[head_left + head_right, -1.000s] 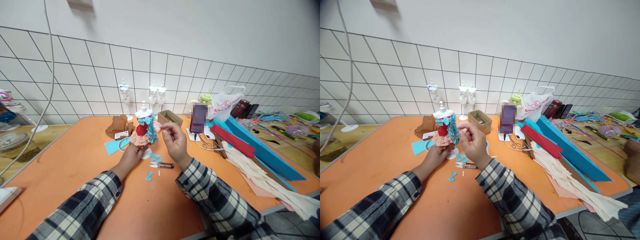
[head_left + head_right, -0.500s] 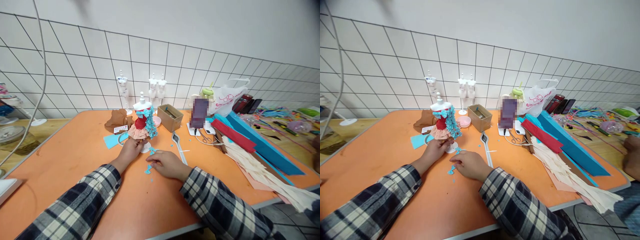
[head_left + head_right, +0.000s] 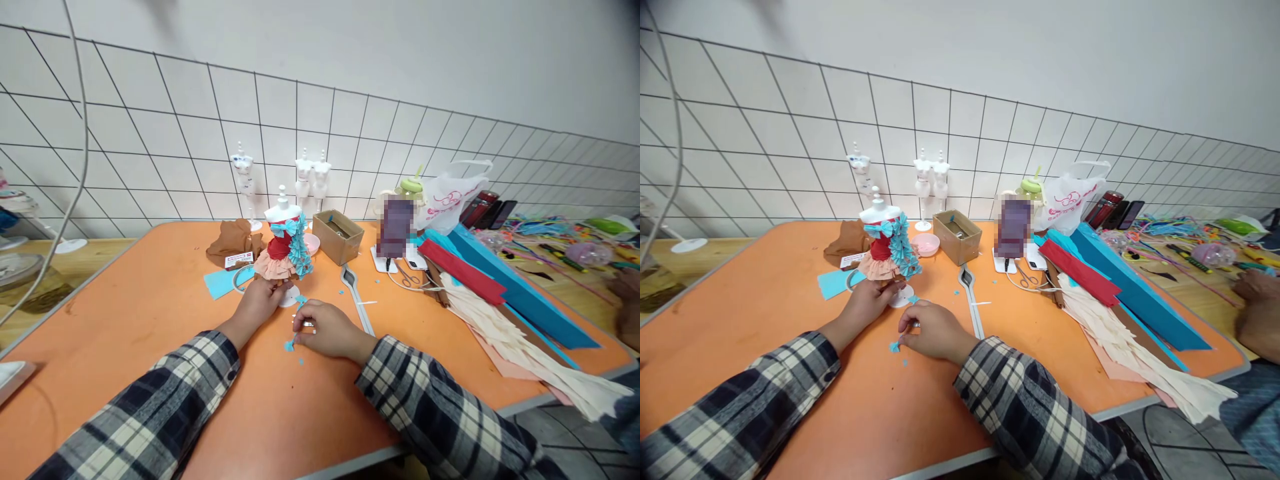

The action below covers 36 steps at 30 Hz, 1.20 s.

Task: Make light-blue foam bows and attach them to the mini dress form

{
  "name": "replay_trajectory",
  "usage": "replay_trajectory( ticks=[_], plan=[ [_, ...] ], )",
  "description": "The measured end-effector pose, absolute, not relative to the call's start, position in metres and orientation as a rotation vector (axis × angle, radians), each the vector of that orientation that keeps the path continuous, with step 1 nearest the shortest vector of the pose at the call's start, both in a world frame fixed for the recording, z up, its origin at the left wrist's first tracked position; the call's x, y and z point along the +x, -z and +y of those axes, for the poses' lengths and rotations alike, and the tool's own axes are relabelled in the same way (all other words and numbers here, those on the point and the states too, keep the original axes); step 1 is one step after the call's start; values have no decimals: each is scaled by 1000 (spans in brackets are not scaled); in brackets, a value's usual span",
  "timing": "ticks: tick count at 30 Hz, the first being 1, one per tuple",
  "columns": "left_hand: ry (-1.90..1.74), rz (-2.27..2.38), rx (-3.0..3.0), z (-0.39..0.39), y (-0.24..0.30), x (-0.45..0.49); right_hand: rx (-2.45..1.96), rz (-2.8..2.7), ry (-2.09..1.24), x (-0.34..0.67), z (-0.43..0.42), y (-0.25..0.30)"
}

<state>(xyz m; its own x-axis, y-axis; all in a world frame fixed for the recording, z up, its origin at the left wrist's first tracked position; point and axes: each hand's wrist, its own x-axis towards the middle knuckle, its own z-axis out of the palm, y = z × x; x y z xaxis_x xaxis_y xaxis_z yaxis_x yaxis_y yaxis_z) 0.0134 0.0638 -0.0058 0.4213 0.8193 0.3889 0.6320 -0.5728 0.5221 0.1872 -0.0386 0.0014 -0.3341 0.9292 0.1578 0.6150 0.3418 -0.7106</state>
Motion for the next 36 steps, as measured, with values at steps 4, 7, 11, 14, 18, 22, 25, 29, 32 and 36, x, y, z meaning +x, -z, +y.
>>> replay_trajectory(
  ticks=[4,7,11,14,18,22,25,29,32,36],
  plan=[
    [-890,1216,2377,64,5,14,-1351,-1894,-778,188,-37,-5],
    [-928,1186,2373,64,6,14,-1303,-1994,-612,191,-38,-8],
    [-967,1145,2406,65,7,14,-1177,-2306,-513,192,-42,-7],
    [-956,1138,2416,66,8,14,-1199,-2400,-444,190,-42,-3],
    [-975,1133,2430,66,7,14,-1187,-2333,-492,189,-40,-1],
    [-910,1200,2419,67,8,14,-1180,-2095,-845,192,-40,-8],
    [-920,1191,2424,68,9,14,-1156,-1875,-1100,194,-43,-22],
    [-918,1155,2367,67,9,13,-1105,-1723,-1061,197,-48,-47],
    [-911,1156,2335,65,7,13,-1074,-1719,-936,199,-52,-68],
    [-924,1111,2335,62,5,13,-977,-1823,-621,193,-54,-91]
  ],
)
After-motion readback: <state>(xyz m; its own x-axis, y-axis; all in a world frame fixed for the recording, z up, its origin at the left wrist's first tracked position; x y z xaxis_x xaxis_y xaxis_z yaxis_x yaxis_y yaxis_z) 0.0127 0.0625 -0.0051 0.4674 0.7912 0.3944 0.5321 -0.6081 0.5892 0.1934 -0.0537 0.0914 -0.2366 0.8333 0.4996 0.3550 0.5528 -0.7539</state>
